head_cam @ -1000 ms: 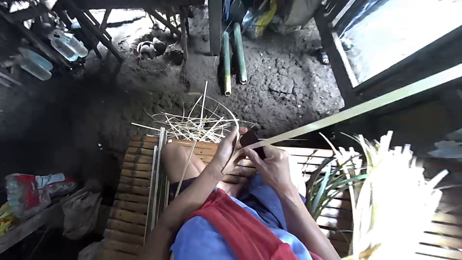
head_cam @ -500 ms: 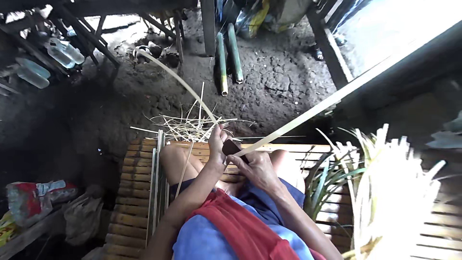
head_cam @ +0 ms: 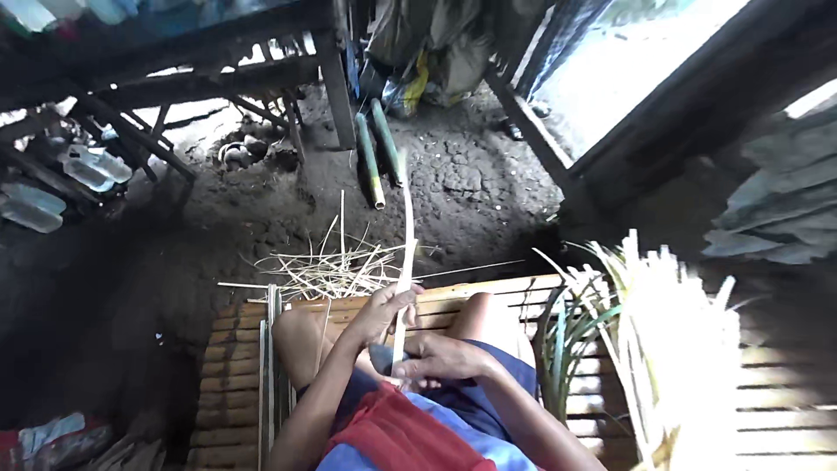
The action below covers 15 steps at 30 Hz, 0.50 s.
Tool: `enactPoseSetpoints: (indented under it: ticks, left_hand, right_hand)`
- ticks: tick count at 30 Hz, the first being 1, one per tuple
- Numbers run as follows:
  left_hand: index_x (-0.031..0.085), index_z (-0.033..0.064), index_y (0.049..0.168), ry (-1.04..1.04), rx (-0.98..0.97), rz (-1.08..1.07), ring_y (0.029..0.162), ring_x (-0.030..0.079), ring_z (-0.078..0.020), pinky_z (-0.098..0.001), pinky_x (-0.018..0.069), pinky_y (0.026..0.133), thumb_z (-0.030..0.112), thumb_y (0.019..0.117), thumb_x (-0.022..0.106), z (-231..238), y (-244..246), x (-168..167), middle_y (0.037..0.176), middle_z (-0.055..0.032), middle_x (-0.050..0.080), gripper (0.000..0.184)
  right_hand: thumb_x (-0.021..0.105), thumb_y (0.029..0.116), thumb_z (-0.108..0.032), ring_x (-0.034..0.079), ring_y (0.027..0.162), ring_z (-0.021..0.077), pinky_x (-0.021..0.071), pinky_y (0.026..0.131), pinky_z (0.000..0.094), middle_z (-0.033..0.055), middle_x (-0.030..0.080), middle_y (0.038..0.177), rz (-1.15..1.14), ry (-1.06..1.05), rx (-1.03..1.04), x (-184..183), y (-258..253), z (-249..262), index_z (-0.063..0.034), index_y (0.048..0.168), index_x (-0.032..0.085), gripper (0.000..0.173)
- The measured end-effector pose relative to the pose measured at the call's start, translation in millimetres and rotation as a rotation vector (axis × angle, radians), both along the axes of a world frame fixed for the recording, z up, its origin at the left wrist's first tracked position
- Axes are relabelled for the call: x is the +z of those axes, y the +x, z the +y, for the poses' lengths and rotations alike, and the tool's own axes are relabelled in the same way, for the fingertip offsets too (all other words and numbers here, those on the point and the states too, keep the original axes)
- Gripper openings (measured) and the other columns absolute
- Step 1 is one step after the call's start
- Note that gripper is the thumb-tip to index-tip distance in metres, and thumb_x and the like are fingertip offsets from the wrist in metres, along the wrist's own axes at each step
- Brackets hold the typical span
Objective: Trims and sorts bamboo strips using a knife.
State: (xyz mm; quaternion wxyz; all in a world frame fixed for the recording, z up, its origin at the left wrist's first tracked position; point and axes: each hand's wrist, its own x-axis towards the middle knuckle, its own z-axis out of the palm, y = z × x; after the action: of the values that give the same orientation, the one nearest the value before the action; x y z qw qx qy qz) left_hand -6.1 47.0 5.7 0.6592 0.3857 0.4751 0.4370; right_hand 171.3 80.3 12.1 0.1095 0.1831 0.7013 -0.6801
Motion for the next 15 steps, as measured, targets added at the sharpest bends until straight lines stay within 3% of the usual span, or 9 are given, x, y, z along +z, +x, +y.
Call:
enactPoseSetpoints:
  ticks: [3,4,6,8,11,13,15]
  left_hand:
    - [0.056,-0.0002,0.126,0.012,-0.06,0.039,0.055,0.052,0.0008,-0.0144,0.0434,0.051,0.016,0.1096,0.039,-4,-5,-1,0.069,0.0066,0.058,0.028]
    - [0.056,0.0,0.126,0.01,-0.089,0.053,0.055,0.052,0.001,-0.0147,0.0434,0.051,0.016,0.1095,0.039,-6,-3,-1,0.07,0.0069,0.058,0.028]
    - [0.056,-0.0001,0.122,0.01,-0.182,0.078,0.056,0.052,0.0018,-0.0154,0.0454,0.054,0.017,0.1092,0.039,-11,8,-6,0.069,0.0083,0.057,0.027]
    - [0.057,-0.0041,0.12,0.001,-0.288,0.085,0.058,0.053,0.0003,-0.0183,0.0494,0.062,0.016,0.109,0.041,-13,25,-16,0.067,0.0074,0.055,0.028]
    - [0.055,-0.0054,0.117,0.005,-0.351,0.122,0.059,0.055,-0.0009,-0.0194,0.0504,0.064,0.018,0.11,0.041,-13,54,-30,0.069,0.0053,0.056,0.028]
    - [0.056,-0.0068,0.122,0.034,-0.361,0.232,0.075,0.063,-0.0068,-0.0262,0.0543,0.076,0.021,0.1094,0.044,-9,61,-30,0.084,-0.0038,0.066,0.032]
    - [0.049,-0.0072,0.142,0.064,-0.411,0.359,0.11,0.066,-0.0227,-0.0395,0.0507,0.101,0.024,0.1072,0.051,-5,55,-29,0.12,-0.0199,0.067,0.047]
  right_hand:
    - [0.054,0.1029,-0.044,0.053,0.053,0.0014,0.046,0.053,0.0207,-0.0064,0.058,0.066,-0.109,-0.024,0.082,-16,27,11,-0.006,0.101,0.066,0.04]
    - [0.049,0.1031,-0.049,0.054,0.057,0.0025,0.0474,0.056,0.0224,-0.0062,0.059,0.07,-0.156,-0.035,0.014,-18,37,15,-0.0071,0.104,0.066,0.045]
    - [0.038,0.1036,-0.052,0.055,0.058,0.0012,0.0487,0.058,0.021,-0.0097,0.059,0.07,-0.183,-0.086,-0.268,-15,51,24,-0.0149,0.098,0.063,0.045]
    - [0.034,0.1075,-0.044,0.055,0.059,0.0009,0.0493,0.059,0.0187,-0.009,0.059,0.071,-0.102,-0.118,-0.607,-5,53,31,-0.0152,0.096,0.062,0.042]
    - [0.042,0.1111,-0.02,0.056,0.056,0.0023,0.0503,0.056,0.0177,-0.0042,0.059,0.07,-0.006,-0.109,-0.918,2,49,43,-0.0068,0.101,0.058,0.024]
    - [0.046,0.1096,-0.017,0.056,0.055,0.003,0.0499,0.055,0.018,-0.0031,0.059,0.068,0.004,-0.055,-0.953,2,55,53,-0.006,0.1,0.058,0.019]
    - [0.051,0.1082,-0.018,0.053,0.054,0.0047,0.0484,0.054,0.02,-0.0009,0.057,0.068,-0.074,0.134,-0.949,7,69,63,-0.0037,0.099,0.059,0.019]
